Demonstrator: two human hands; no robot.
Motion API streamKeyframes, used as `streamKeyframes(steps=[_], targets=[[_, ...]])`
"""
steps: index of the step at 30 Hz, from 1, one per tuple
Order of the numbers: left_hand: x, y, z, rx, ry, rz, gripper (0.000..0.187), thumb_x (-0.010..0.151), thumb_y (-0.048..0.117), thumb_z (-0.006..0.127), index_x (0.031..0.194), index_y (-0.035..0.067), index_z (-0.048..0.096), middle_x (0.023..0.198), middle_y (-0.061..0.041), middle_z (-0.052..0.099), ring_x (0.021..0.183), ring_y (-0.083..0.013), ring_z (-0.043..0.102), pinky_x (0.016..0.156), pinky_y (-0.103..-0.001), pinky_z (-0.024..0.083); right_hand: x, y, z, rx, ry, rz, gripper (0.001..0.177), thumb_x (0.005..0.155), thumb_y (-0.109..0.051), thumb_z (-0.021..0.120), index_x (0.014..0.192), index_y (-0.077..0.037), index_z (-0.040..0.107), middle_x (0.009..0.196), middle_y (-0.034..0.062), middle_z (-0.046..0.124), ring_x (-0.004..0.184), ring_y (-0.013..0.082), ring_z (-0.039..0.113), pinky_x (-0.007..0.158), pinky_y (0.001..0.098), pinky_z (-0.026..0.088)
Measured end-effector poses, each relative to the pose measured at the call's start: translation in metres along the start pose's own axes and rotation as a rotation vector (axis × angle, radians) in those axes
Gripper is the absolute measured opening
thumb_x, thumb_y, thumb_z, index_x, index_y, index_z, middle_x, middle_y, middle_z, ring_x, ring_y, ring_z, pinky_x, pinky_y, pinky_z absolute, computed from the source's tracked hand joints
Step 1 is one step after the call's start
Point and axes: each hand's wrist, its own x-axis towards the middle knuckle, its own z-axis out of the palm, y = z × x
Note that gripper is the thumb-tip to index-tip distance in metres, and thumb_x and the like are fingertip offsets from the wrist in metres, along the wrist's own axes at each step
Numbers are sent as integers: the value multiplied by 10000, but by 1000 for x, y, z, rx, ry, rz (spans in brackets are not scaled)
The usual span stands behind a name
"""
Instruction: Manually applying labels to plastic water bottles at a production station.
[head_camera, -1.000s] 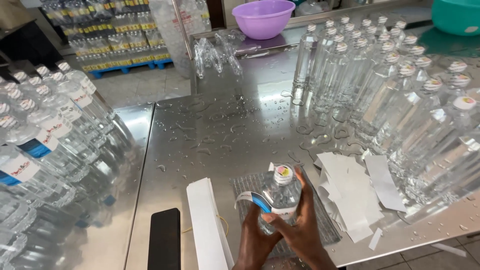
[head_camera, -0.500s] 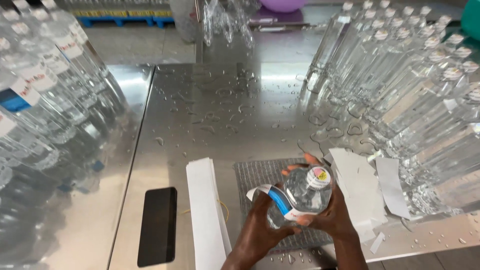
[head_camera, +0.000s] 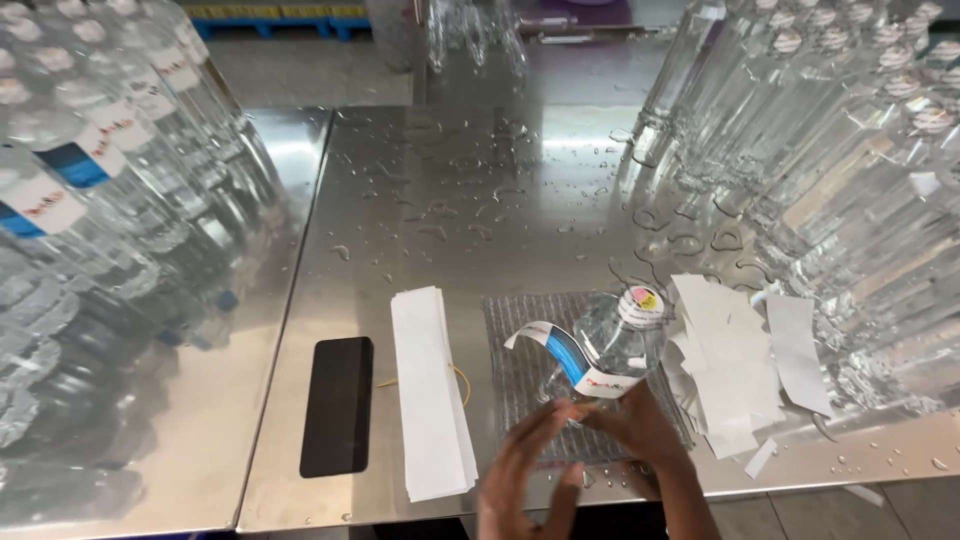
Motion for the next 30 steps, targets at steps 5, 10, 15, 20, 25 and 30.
streamKeyframes(steps=[5,10,15,20,25,30], targets=[[-5,-4,22,-40,-195,-56,751,1083,246,649,1708,98,261,1800,-160,288,1671,-377,320,1266,-615,430,-23,14,18,65,202,-89,908,684,-304,1007,1473,-89,611,1385,125,747,1308,276,707,1079,427,565],[-19,-8,29,25,-14,20,741,1066,348,706,1677,105,363,1733,-170,440,1615,-369,444,1224,-597,505,-26,6,34,324,291,-300,905,685,-174,1005,1481,-40,595,1443,153,674,1344,271,659,1109,410,563],[-39,-35,3,-124,-167,240,842,1078,510,799,1651,53,384,1682,-233,492,1592,-384,500,1288,-549,503,-47,-13,48,490,313,-890,575,1105,-464,647,1535,-108,511,1610,181,564,1542,339,557,1343,500,434],[-23,10,-34,-264,-425,78,705,1210,592,562,1580,-1,472,1626,-245,533,1586,-431,467,1330,-637,356,13,118,82,258,275,-727,396,1151,-255,492,1476,-60,602,1579,140,624,1533,243,553,1336,412,355],[-5,13,-60,-280,-627,102,565,1226,467,592,1547,9,513,1587,-259,566,1549,-470,537,1387,-706,301,-85,-47,35,120,200,-821,517,1130,-391,528,1536,-74,494,1654,164,533,1627,363,436,1426,601,219],[7,30,-64,-164,-706,90,555,1184,450,648,1597,121,476,1605,-151,593,1611,-355,497,1428,-714,273,-84,-48,35,14,234,-907,589,1083,-396,666,1557,-122,447,1653,144,519,1607,380,465,1422,684,256]])
